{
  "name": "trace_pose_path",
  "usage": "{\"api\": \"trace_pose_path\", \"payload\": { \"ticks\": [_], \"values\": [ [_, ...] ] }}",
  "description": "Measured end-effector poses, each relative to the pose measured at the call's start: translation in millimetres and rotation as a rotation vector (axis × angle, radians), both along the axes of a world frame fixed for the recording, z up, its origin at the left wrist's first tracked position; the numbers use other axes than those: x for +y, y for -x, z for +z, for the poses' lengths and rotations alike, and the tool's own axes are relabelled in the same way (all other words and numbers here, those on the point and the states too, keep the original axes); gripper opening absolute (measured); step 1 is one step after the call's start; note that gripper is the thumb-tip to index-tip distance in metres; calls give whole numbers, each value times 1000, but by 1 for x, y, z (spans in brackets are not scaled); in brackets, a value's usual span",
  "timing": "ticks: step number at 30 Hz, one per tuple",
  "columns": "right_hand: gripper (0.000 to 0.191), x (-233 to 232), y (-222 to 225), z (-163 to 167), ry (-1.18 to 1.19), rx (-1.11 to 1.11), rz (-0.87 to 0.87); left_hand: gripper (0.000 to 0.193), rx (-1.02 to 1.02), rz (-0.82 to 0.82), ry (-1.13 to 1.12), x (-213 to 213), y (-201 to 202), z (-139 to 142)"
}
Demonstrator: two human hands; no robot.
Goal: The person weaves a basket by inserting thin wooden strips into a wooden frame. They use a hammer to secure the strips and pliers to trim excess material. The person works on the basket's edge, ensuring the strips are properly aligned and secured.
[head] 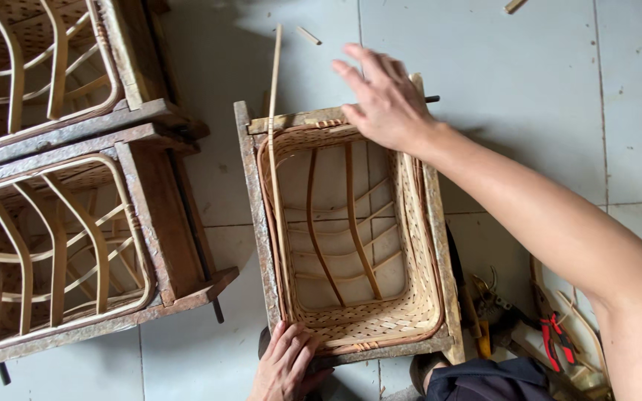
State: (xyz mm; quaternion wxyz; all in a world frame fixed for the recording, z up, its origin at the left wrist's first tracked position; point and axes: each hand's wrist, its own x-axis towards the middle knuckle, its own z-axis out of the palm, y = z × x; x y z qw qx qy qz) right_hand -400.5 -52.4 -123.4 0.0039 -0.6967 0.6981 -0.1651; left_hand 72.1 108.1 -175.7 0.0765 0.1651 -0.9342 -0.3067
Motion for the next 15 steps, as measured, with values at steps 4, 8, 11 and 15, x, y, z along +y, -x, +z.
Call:
{"api": "trace_pose_path", "payload": {
  "ticks": [4,8,11,15],
  "values": [
    [63,-55,-27,-6,76,186,193,63,6,11,-9,0,0,-1],
    [61,-86,-46,-16,106,280,262,63,30,12,25,-3,1,2],
    [24,-100,-52,-14,164,269,260,64,49,16,15,-5,2,5],
    [14,-89,-31,-8,153,282,314,63,81,15,20,-8,2,5]
  ]
}}
